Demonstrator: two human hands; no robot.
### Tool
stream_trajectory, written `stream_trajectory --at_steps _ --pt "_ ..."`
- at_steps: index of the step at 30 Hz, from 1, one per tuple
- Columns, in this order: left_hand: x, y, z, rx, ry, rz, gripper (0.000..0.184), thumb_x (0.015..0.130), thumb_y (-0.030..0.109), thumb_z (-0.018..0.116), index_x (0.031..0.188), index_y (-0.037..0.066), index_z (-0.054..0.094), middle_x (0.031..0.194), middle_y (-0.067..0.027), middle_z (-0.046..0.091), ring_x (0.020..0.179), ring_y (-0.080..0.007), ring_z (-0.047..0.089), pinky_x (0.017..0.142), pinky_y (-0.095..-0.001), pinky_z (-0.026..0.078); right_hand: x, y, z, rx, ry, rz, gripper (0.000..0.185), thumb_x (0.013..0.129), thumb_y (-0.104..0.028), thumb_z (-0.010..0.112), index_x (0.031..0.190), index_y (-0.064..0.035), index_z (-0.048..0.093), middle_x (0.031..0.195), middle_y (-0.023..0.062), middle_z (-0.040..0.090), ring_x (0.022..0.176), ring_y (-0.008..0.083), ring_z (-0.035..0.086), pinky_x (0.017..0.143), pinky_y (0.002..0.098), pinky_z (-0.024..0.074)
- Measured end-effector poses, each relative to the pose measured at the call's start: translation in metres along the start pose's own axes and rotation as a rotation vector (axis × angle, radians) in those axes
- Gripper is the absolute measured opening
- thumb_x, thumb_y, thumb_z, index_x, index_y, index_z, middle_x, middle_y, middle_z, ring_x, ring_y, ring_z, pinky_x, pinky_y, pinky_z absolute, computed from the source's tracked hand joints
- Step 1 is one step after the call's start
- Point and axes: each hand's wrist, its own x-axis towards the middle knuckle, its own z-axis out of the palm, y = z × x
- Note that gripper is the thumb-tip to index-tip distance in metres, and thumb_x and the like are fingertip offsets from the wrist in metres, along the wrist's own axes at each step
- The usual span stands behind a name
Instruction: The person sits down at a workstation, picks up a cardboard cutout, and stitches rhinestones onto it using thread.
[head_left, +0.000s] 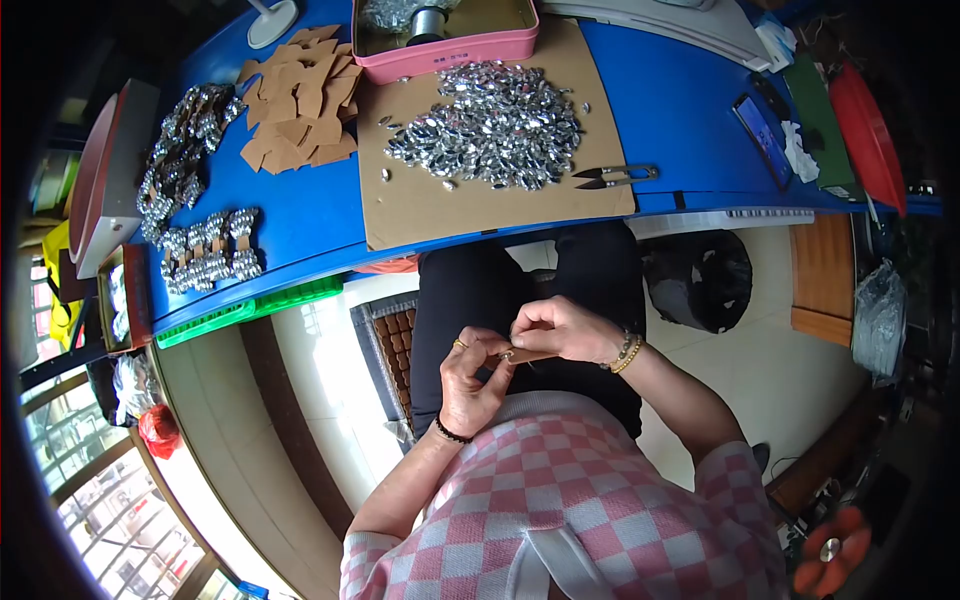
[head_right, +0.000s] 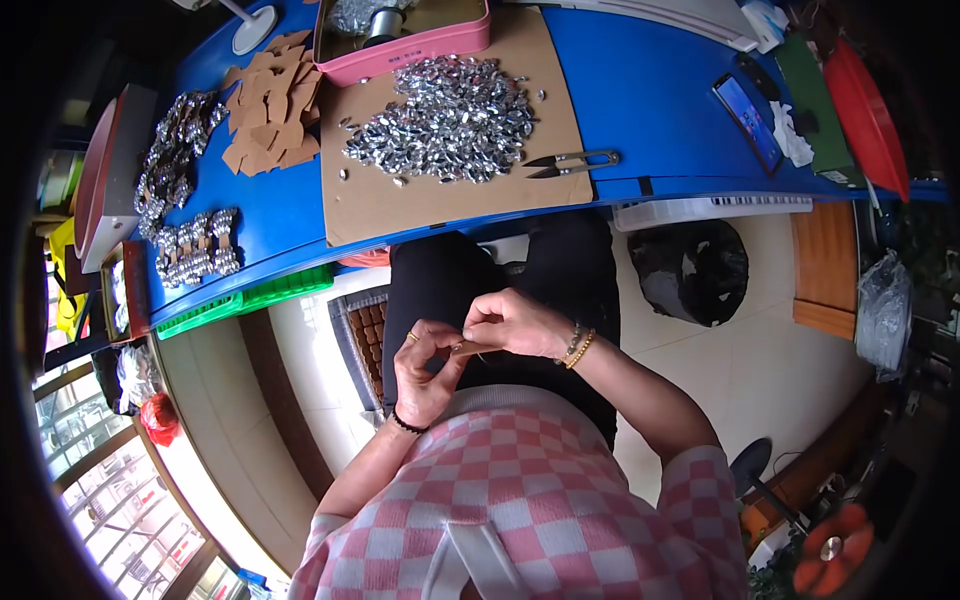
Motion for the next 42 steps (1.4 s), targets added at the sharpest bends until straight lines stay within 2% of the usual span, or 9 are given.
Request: stream_trajectory --at_steps 14,18,19,22,25,29,33,39,42 --pt "-0.004 0.003 0.002 0.075 -0.013 0.018 0.019 0.068 -0.007 0.067 0.083 -0.001 0.059 0.081 -0.008 0.056 0.064 -0.0123 0.054 0.056 -0.0209 0.046 0.005 0.017 -0.001 0.198 -0.116 0.129 0.018 0.079 -0.018 0.059 0.077 -0.0008 0.061 0.067 -0.0015 0.056 0.064 0.0039 0.048 0.056 0.0187 0.0382" --pt "-0.005 0.005 0.003 -0.029 -0.074 -0.031 0.017 0.072 -0.006 0.065 0.087 -0.001 0.058 0.081 -0.0063 0.058 0.062 -0.0099 0.053 0.054 -0.0205 0.046 0.005 0.03 0.011 0.434 -0.079 0.028 0.017 0.081 -0.019 0.057 0.081 -0.002 0.06 0.074 -0.0022 0.057 0.068 0.004 0.049 0.062 0.0182 0.0387" --pt "-0.005 0.006 0.005 -0.032 -0.075 -0.029 0.017 0.072 -0.006 0.065 0.087 -0.001 0.058 0.081 -0.0063 0.058 0.062 -0.0099 0.053 0.054 -0.0205 0.046 0.009 0.031 0.014 0.506 0.075 0.011 0.015 0.081 -0.018 0.057 0.081 -0.0034 0.06 0.073 -0.0012 0.057 0.067 0.0058 0.05 0.062 0.0199 0.0407" --pt "-0.009 0.011 0.003 -0.511 -0.118 -0.496 0.013 0.079 -0.003 0.06 0.091 -0.001 0.058 0.083 -0.0054 0.06 0.06 -0.0088 0.055 0.053 -0.0202 0.046 0.014 0.027 0.022 0.652 0.374 -0.021 0.011 0.082 -0.017 0.056 0.081 -0.0061 0.059 0.07 0.0006 0.058 0.063 0.0093 0.053 0.064 0.0232 0.0445" --pt "-0.002 0.009 -0.008 -0.628 -0.155 -0.598 0.012 0.082 0.0 0.057 0.094 -0.001 0.058 0.082 -0.0054 0.061 0.06 -0.0097 0.056 0.055 -0.0203 0.048 0.003 0.004 0.018 1.229 0.451 -0.033 0.009 0.086 -0.02 0.052 0.087 -0.0118 0.055 0.067 -0.003 0.051 0.062 0.0091 0.048 0.071 0.0283 0.0428" --pt "0.004 0.004 -0.017 -0.77 -0.193 -0.698 0.011 0.084 0.001 0.055 0.095 -0.001 0.057 0.08 -0.0059 0.061 0.06 -0.0109 0.059 0.057 -0.0206 0.05 -0.025 0.031 -0.007 1.227 0.292 -0.184 0.008 0.089 -0.022 0.048 0.087 -0.0149 0.05 0.059 -0.0047 0.04 0.056 0.0095 0.043 0.072 0.0337 0.0432" --pt "0.008 0.002 -0.038 -0.797 -0.158 -0.706 0.011 0.085 0.001 0.054 0.095 -0.001 0.056 0.077 -0.0057 0.061 0.06 -0.0117 0.06 0.058 -0.0215 0.051 -0.094 0.07 -0.07 1.014 0.601 -0.165 0.01 0.091 -0.021 0.045 0.082 -0.0165 0.05 0.056 -0.0058 0.032 0.053 0.0079 0.039 0.069 0.0338 0.043" --pt "0.016 -0.012 -0.076 -0.791 0.002 -0.609 0.009 0.085 0.001 0.052 0.093 0.0 0.056 0.076 -0.0059 0.06 0.061 -0.0124 0.06 0.059 -0.0222 0.051 -0.229 0.177 -0.186 0.09 1.563 0.136 0.009 0.086 -0.021 0.055 0.088 -0.0118 0.055 0.062 -0.006 0.041 0.054 0.003 0.038 0.048 0.0184 0.0389" --pt "0.012 -0.003 -0.055 -0.531 -0.09 -0.578 0.007 0.085 0.001 0.053 0.091 -0.001 0.055 0.082 -0.0057 0.06 0.065 -0.0122 0.06 0.061 -0.023 0.051 -0.179 0.154 -0.156 -0.203 1.482 0.087 0.008 0.085 -0.018 0.054 0.089 -0.0112 0.056 0.065 -0.0052 0.045 0.057 0.0032 0.042 0.048 0.018 0.0396"
